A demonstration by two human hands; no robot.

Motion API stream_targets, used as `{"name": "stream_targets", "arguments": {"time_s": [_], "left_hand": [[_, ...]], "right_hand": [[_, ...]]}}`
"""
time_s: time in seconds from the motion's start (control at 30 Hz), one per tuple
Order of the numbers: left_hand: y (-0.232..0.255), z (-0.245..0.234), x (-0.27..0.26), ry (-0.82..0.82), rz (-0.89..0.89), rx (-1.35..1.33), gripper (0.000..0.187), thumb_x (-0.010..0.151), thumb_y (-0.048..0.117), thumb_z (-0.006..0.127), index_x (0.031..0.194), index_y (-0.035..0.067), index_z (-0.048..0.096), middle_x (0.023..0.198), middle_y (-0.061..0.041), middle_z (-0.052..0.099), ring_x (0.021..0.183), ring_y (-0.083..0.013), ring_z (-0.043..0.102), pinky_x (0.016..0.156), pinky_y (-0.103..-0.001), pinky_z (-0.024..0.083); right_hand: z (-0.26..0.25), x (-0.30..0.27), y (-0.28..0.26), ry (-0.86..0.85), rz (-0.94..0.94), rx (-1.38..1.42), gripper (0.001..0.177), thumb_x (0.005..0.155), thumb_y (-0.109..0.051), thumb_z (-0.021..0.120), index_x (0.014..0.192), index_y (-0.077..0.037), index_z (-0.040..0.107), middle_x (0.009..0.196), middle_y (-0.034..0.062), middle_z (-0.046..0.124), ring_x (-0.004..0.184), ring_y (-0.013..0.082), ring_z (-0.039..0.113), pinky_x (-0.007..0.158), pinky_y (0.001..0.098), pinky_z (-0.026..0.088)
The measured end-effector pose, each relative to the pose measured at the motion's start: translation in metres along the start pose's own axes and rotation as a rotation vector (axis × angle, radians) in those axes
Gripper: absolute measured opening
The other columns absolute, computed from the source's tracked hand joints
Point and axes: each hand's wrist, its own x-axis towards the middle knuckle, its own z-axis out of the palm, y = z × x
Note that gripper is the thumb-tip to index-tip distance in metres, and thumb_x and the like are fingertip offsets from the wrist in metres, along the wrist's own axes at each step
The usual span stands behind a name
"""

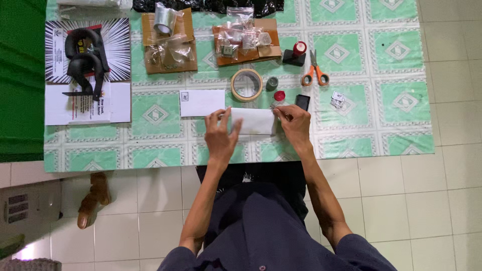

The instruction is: The person inserts a document into a white envelope, seals it with tape, and then uses a red ink stamp to mark the envelope. The person handles the envelope, document, tape, scissors, and stamp during the process.

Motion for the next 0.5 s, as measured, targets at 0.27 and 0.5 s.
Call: {"name": "stream_targets", "arguments": {"time_s": [0.27, 0.5], "left_hand": [[0.008, 0.002, -0.006, -0.129, 0.189, 0.085, 0.070, 0.089, 0.051, 0.076, 0.144, 0.010, 0.063, 0.145, -0.011, 0.052, 0.137, -0.0327, 0.040, 0.112, -0.053, 0.032], [0.014, 0.011, -0.009, -0.127, 0.160, 0.090, 0.062, 0.090, 0.053, 0.075, 0.137, 0.014, 0.065, 0.144, -0.011, 0.052, 0.141, -0.0326, 0.038, 0.116, -0.055, 0.025]], "right_hand": [[-0.002, -0.001, -0.006, 0.000, -0.028, -0.086, 0.016, 0.088, -0.015, 0.083, 0.102, -0.008, 0.081, 0.092, 0.0061, 0.076, 0.060, 0.0168, 0.062, 0.056, 0.0309, 0.049], [-0.013, 0.006, -0.002, 0.074, -0.026, -0.098, 0.016, 0.090, -0.011, 0.080, 0.105, -0.008, 0.079, 0.089, 0.0071, 0.069, 0.059, 0.0155, 0.061, 0.056, 0.0311, 0.048]]}}
